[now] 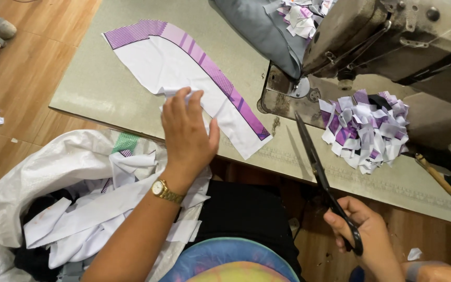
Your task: Cutting fabric scraps into smaller pieces using scissors at a sewing workstation.
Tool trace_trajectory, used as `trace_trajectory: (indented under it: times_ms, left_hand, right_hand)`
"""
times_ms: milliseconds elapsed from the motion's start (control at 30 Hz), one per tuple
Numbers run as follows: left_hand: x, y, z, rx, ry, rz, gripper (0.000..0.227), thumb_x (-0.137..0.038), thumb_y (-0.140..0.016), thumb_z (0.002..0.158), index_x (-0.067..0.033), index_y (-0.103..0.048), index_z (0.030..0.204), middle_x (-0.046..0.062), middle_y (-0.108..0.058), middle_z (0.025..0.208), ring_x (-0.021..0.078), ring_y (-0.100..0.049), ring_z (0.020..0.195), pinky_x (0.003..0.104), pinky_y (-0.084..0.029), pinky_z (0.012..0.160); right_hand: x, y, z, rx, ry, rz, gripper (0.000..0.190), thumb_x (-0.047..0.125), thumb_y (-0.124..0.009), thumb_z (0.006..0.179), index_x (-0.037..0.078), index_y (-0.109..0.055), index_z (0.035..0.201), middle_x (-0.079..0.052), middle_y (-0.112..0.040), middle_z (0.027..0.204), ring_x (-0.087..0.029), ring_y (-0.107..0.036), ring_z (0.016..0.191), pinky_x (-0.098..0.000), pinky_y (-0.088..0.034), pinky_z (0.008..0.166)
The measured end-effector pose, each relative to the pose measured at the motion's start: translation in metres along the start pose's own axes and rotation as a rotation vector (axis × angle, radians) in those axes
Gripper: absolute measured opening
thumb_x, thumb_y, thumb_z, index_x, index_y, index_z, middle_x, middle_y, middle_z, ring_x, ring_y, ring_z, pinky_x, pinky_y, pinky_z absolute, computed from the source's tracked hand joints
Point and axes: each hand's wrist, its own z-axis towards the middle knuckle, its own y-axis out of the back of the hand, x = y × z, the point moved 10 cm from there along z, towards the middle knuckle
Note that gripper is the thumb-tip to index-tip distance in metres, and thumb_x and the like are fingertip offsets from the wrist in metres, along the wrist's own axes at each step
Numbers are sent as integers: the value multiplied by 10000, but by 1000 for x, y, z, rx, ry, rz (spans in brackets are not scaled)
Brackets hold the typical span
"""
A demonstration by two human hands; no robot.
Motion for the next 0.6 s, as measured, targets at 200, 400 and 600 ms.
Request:
trace_trajectory:
  times_ms: [200,400,600]
  left_hand:
    - [60,-9,16,346,311,203,752,-511,-599,1056,-77,-396,1636,179,-500,1492,341,-504,1293,524,-481,1062]
    - [143,12,36,240,383,416,628,-605,-603,1099,-47,-659,1382,211,-573,1428,398,-519,1224,551,-478,1013]
    - [134,14,66,140,368,293,590,-410,-705,1024,-22,-578,1449,306,-393,1632,554,-289,1523,675,-235,1262]
  right_hand:
    - [-2,-1,6,69,86,67,174,113,-811,945,-8,-686,932,-153,-543,506,-233,-498,394,-366,-424,341]
    - [4,1,-1,25,56,-1,182,104,-823,949,-5,-689,892,-131,-512,542,-225,-497,418,-381,-464,363]
    - [-11,6,3,3,10,68,177,71,-828,948,-10,-672,928,-156,-493,547,-251,-476,421,-410,-465,364]
